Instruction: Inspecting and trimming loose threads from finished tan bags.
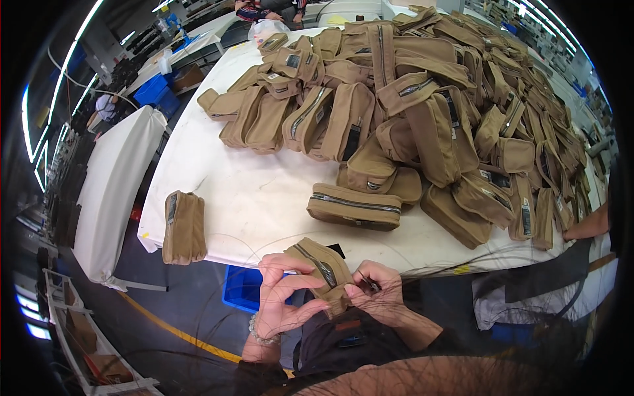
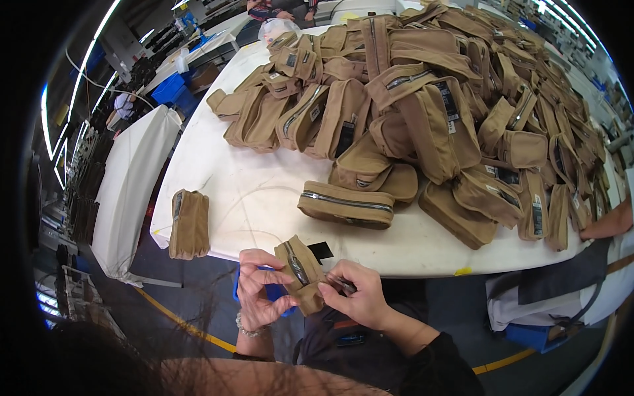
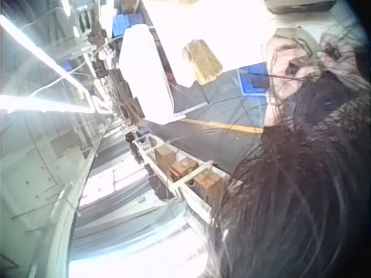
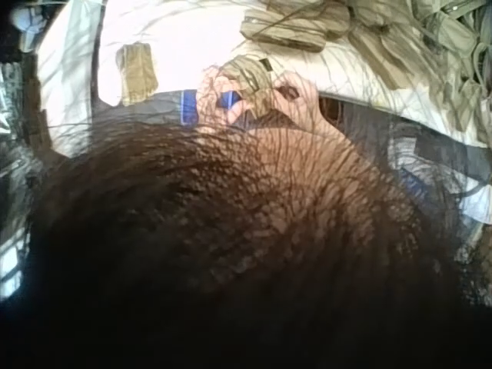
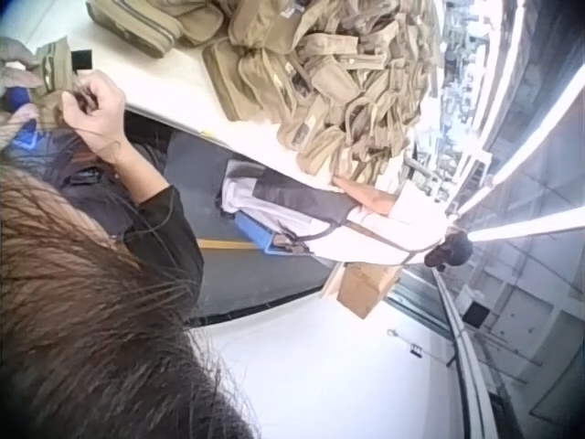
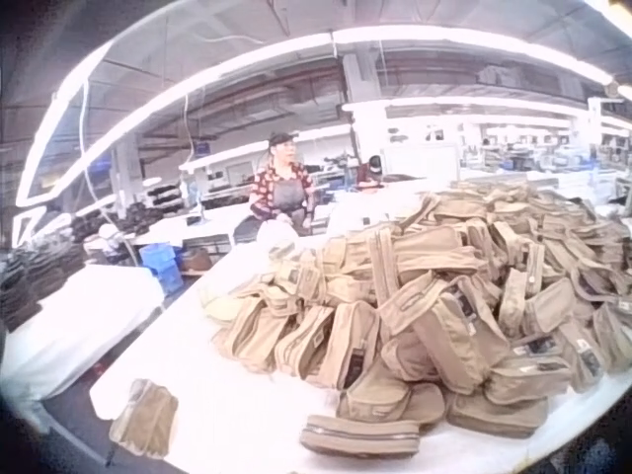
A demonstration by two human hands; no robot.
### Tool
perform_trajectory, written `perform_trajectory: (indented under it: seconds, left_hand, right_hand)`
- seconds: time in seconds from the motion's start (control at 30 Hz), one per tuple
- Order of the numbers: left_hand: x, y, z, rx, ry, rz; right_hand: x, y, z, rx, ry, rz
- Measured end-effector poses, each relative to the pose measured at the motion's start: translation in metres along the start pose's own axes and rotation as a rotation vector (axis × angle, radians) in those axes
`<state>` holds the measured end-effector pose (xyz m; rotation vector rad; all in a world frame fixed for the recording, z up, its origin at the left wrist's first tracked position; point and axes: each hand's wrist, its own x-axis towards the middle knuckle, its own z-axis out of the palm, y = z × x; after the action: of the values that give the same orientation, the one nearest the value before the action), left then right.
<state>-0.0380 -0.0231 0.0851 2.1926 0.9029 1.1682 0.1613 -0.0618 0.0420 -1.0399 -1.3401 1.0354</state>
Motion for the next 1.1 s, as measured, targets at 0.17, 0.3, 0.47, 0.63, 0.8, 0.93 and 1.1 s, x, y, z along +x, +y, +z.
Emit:
perform_trajectory:
  seconds: [0.17,0.3,0.47,0.63,0.8,0.93,1.1]
  left_hand:
    - [0.009,0.026,-0.02,0.226,-0.193,-0.022]
    - [0.021,0.043,-0.029,0.368,-0.336,-0.072]
    - [0.046,0.04,-0.045,0.392,-0.566,0.058]
    - [0.06,0.031,-0.055,0.332,-0.773,0.069]
    - [0.067,0.028,-0.064,0.212,-0.858,0.054]
    - [0.068,0.025,-0.067,0.114,-0.918,-0.044]
    - [0.064,0.031,-0.064,0.214,-0.856,0.058]
  right_hand:
    - [0.002,-0.004,0.004,0.025,0.0,0.067]
    - [0.003,-0.002,0.008,0.02,-0.013,0.037]
    - [0.006,-0.006,0.012,0.037,-0.054,0.045]
    - [0.008,-0.01,0.017,0.016,-0.092,0.037]
    - [0.008,-0.011,0.02,0.079,-0.109,0.083]
    - [0.008,-0.012,0.022,0.075,-0.115,0.13]
    - [0.007,-0.01,0.024,0.086,-0.099,0.154]
